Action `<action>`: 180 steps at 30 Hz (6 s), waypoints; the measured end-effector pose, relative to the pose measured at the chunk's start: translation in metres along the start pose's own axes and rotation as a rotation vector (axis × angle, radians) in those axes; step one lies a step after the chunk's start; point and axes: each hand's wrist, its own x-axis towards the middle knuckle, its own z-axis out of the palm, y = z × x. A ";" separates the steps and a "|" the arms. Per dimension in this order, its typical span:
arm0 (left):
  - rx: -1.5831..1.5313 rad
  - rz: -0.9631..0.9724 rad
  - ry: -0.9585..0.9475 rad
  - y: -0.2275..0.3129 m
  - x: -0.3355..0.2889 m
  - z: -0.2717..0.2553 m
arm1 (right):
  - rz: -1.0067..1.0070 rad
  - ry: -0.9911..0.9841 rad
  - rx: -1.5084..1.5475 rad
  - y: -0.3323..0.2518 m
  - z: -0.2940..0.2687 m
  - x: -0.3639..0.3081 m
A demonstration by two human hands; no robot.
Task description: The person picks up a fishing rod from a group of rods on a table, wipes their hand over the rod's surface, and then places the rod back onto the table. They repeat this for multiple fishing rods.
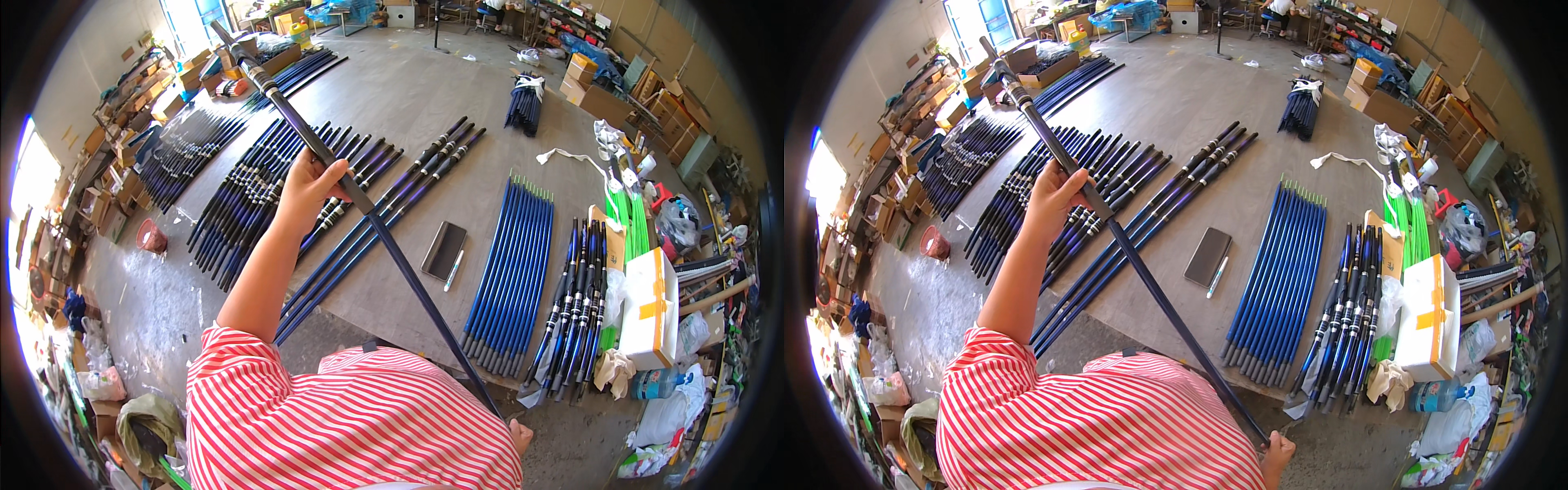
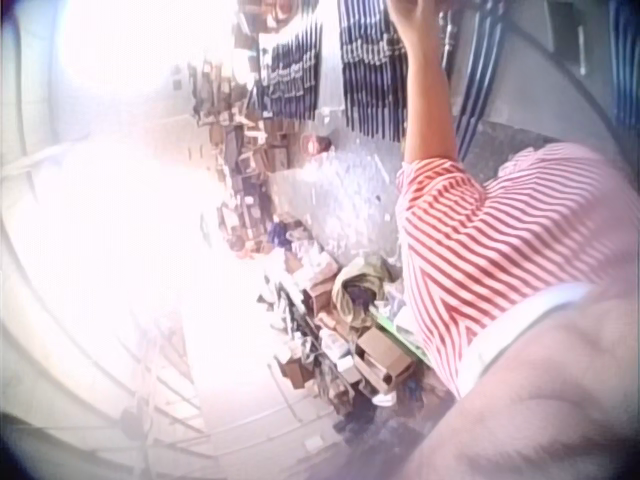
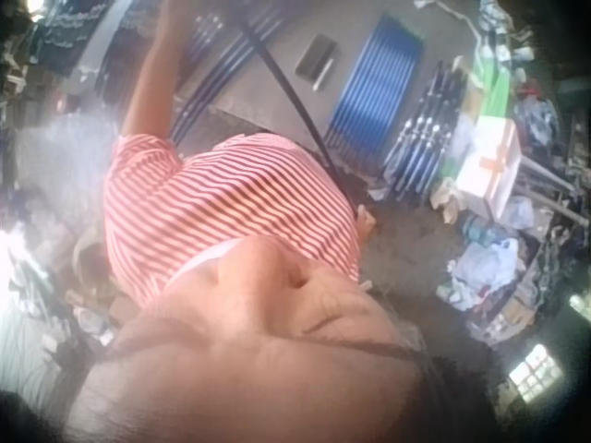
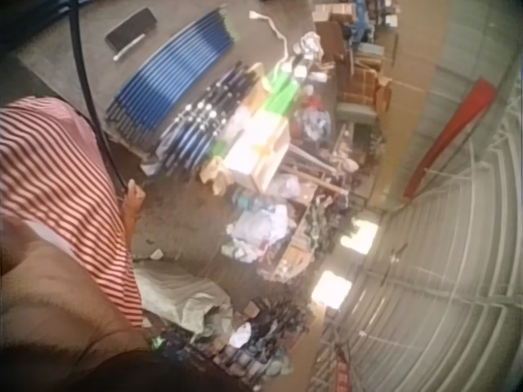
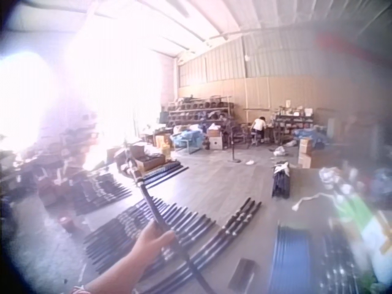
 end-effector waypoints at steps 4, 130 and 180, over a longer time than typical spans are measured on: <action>-0.016 0.002 -0.023 -0.001 -0.003 0.004 | 0.013 0.005 0.017 0.002 0.000 -0.004; 0.449 -0.606 -1.040 -0.119 -0.123 -0.029 | -0.307 0.102 0.758 -0.221 0.003 0.123; 1.069 -0.516 -0.249 -0.151 -0.177 -0.050 | 0.289 -0.845 0.603 -0.152 0.225 0.169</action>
